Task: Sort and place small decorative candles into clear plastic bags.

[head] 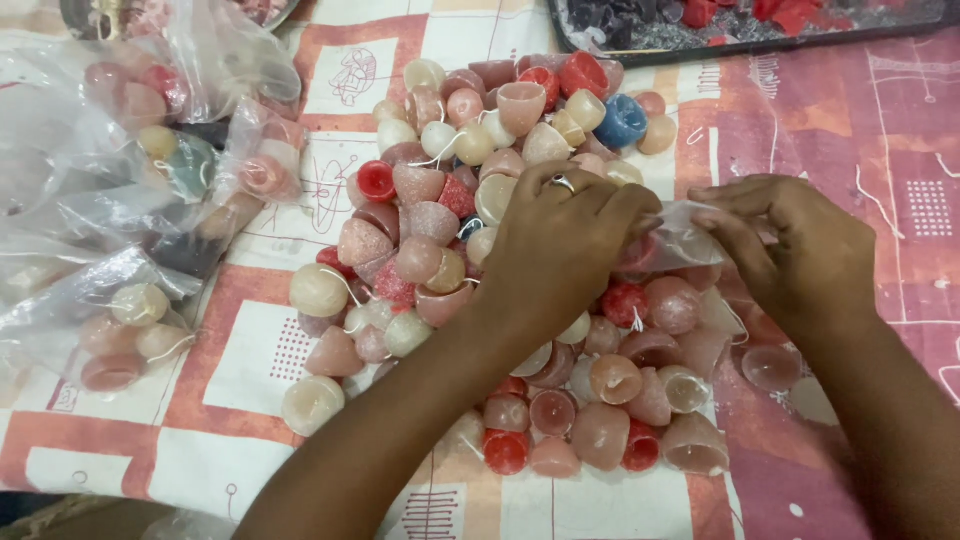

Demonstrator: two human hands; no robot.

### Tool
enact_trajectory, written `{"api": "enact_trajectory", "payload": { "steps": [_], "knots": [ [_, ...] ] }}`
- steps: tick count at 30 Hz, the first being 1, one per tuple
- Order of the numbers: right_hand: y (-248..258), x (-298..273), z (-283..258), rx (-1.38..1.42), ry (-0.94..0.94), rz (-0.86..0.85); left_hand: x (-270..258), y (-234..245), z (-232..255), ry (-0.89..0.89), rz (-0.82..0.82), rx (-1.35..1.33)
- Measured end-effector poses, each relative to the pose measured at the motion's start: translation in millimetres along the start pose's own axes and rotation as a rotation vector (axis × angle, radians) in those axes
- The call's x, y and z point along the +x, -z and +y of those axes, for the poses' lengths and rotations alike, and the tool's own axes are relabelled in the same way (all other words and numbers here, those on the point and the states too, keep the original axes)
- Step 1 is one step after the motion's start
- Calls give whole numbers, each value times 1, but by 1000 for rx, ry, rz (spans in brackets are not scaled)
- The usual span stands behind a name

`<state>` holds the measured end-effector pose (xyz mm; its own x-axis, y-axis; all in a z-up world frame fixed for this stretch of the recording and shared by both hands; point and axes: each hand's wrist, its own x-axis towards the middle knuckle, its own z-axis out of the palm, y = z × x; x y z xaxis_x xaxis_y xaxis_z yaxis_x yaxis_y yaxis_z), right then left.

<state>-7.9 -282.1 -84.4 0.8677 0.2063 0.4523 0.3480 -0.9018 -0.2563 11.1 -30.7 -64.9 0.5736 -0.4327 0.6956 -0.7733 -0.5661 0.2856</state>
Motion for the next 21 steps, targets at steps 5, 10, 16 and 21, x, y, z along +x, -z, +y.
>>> {"api": "enact_trajectory", "payload": {
  "steps": [5,10,16,21],
  "knots": [
    [23,3,6,346,255,397,14,35,-4,129,152,-94],
    [29,3,11,404,197,429,16,115,-54,501,324,-229],
    [30,9,-3,404,230,404,-21,207,-157,688,724,-261],
    [26,0,8,212,225,354,-103,216,-288,1116,721,-255]
  ]
}}
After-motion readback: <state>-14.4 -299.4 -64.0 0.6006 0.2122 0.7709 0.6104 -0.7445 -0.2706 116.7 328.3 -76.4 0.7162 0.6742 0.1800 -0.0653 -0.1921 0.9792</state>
